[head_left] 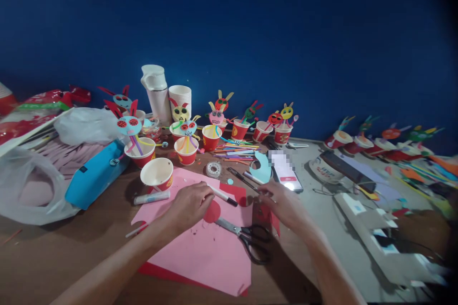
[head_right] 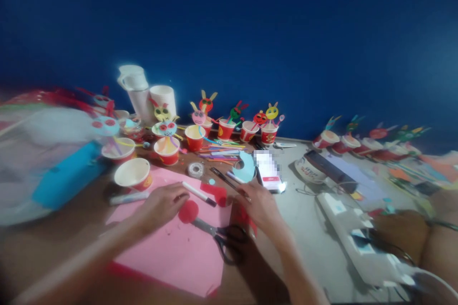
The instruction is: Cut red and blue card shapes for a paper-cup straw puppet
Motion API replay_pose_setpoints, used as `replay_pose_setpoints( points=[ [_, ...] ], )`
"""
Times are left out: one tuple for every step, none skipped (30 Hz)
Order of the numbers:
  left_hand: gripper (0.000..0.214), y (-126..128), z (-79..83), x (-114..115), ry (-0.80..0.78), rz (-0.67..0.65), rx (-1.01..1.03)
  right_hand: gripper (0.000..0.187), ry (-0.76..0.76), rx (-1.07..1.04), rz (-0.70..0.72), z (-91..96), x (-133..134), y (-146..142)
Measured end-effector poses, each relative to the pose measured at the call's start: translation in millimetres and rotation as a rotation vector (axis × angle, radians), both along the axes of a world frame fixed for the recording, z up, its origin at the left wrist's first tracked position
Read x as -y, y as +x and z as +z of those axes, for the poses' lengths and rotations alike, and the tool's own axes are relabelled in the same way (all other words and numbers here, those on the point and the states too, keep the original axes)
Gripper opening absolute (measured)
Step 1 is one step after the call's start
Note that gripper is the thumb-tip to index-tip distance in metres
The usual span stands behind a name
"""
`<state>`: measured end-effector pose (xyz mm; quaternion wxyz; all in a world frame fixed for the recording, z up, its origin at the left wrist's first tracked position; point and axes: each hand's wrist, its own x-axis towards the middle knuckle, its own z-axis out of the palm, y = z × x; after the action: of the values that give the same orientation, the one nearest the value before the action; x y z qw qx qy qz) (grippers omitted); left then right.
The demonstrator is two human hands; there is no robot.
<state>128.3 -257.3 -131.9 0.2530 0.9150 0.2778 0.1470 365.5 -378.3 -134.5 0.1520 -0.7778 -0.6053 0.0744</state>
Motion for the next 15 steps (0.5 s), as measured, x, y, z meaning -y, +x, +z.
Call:
replay_pose_setpoints(
  points=[
    [0.025,4,-0.3,-3,0.02,0.002,-0.012,0.021,0.027,0.006,0.091,-0.3,-10,-7],
    [0.025,9,-0.7,-7,0.036,0.005,-0.027,0.021,0.078,0.026,0.167,-1.9,-21,-14],
    [0.025,13,-1.2,-10,0.047,0.01,-0.042,0.022,0.12,0.052,0.244,-4.8,-33,-20],
    [0.025,17,-1.7,-13,0.053,0.015,-0.054,0.022,0.138,0.063,0.267,-8.7,-44,-24],
    [0.025,21,-2.2,-16,0.054,0.017,-0.061,0.022,0.152,0.071,0.28,-13.6,-54,-28],
    [0.025,25,-2.5,-18,0.052,0.016,-0.065,0.022,0.166,0.078,0.297,-18.9,-63,-30],
    [0.024,28,-2.9,-20,0.049,0.015,-0.067,0.024,0.174,0.084,0.316,-24.4,-71,-32],
    [0.024,31,-3.2,-22,0.046,0.014,-0.068,0.025,0.18,0.089,0.332,-29.7,-76,-33],
    [0.024,34,-3.7,-23,0.043,0.011,-0.071,0.026,0.184,0.094,0.344,-34.6,-80,-33],
    [0.023,37,-4.3,-24,0.038,0.009,-0.075,0.024,0.184,0.098,0.351,-38.7,-82,-32],
    [0.023,39,-4.9,-25,0.031,0.009,-0.08,0.022,0.181,0.103,0.352,-42.2,-83,-31],
    [0.023,41,-5.6,-25,0.025,0.01,-0.086,0.02,0.176,0.109,0.35,-44.8,-84,-30],
    [0.023,43,-6.3,-26,0.019,0.01,-0.091,0.018,0.169,0.115,0.345,-46.7,-84,-29],
    [0.023,46,-6.9,-26,0.013,0.01,-0.095,0.017,0.161,0.121,0.342,-47.9,-83,-28],
    [0.023,49,-7.3,-27,0.009,0.006,-0.096,0.017,0.154,0.128,0.339,-48.5,-83,-27]
  ],
)
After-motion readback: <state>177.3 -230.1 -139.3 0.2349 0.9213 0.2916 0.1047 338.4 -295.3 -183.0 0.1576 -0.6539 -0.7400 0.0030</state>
